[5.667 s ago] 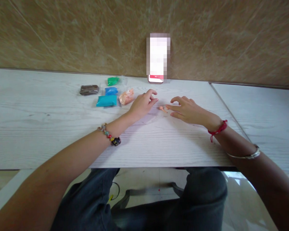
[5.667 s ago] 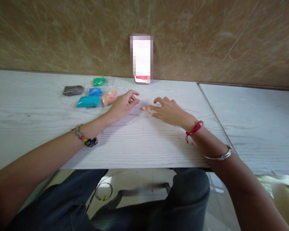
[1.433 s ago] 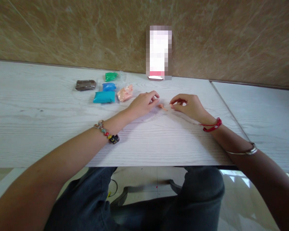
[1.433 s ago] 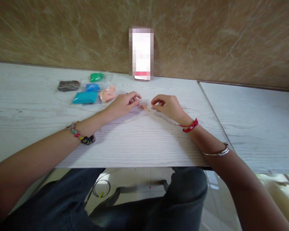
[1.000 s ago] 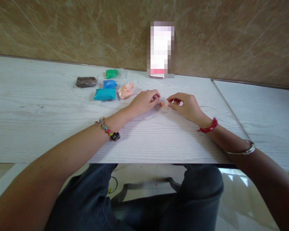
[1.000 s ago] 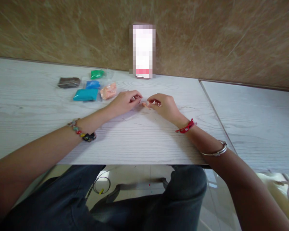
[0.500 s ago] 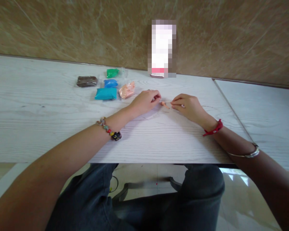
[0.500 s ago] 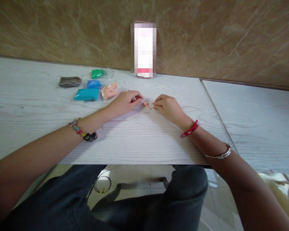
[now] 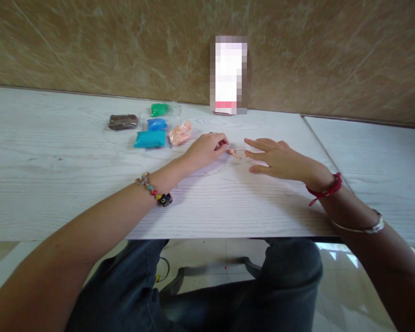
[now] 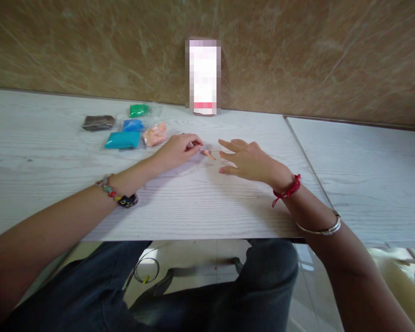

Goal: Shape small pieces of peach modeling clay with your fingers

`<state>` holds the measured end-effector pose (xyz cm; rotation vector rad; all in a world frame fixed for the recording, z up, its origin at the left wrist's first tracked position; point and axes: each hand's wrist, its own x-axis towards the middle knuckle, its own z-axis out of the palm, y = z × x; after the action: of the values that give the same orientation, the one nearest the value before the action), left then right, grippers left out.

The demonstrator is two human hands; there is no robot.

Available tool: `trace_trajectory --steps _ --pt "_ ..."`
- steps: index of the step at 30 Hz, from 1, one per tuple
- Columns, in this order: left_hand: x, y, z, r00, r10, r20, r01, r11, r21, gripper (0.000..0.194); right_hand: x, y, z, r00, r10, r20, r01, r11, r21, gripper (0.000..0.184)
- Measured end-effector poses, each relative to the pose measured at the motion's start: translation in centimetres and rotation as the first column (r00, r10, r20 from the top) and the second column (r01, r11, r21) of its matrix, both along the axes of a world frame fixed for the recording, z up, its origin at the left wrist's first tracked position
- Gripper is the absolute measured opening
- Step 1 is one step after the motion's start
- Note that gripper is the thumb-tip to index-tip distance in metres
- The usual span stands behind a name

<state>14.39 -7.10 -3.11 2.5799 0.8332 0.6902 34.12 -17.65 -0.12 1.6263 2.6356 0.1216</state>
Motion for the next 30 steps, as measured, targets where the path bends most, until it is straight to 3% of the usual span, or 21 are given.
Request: trace_trajectory --steps 5,10,15,17,23,28,30 --pt "-0.1 0.1 0.0 1.0 0.002 -0.011 -0.002 1.0 0.012 0.018 -0.1 0.3 -0.2 0.998 -0.057 -0.013 0.056 0.997 -0.056 0.054" --pt "-0.1 0.1 0.1 1.0 0.011 -0.022 -0.011 1.0 0.003 0.017 0.8 -0.2 0.1 0.998 0.013 -0.062 -0.026 0.979 -0.203 0.057" --pt "0.0 0.1 0.0 1.0 0.006 -0.019 -0.006 1.0 0.011 0.018 -0.7 0.3 -1.2 0.991 -0.114 -0.071 0.107 0.99 -0.092 0.061" --pt "0.0 0.1 0.0 1.0 0.01 -0.017 -0.01 1.0 0.012 0.018 -1.0 0.3 -1.2 0.993 -0.106 -0.06 0.099 0.99 -0.105 0.059" --pt "0.0 0.1 0.1 0.999 0.017 -0.037 -0.016 1.0 0.005 0.018 0.2 -0.7 0.5 0.998 -0.059 0.004 0.056 0.936 -0.349 0.069" --pt "0.0 0.1 0.2 0.999 0.024 -0.025 -0.023 1.0 0.003 0.019 -0.9 0.4 -1.0 0.995 -0.104 -0.008 0.101 0.982 -0.158 0.064" --pt "0.0 0.1 0.2 0.999 0.029 -0.028 -0.029 1.0 -0.003 0.019 -1.1 0.8 -1.4 0.994 -0.106 -0.002 0.105 0.983 -0.152 0.061"
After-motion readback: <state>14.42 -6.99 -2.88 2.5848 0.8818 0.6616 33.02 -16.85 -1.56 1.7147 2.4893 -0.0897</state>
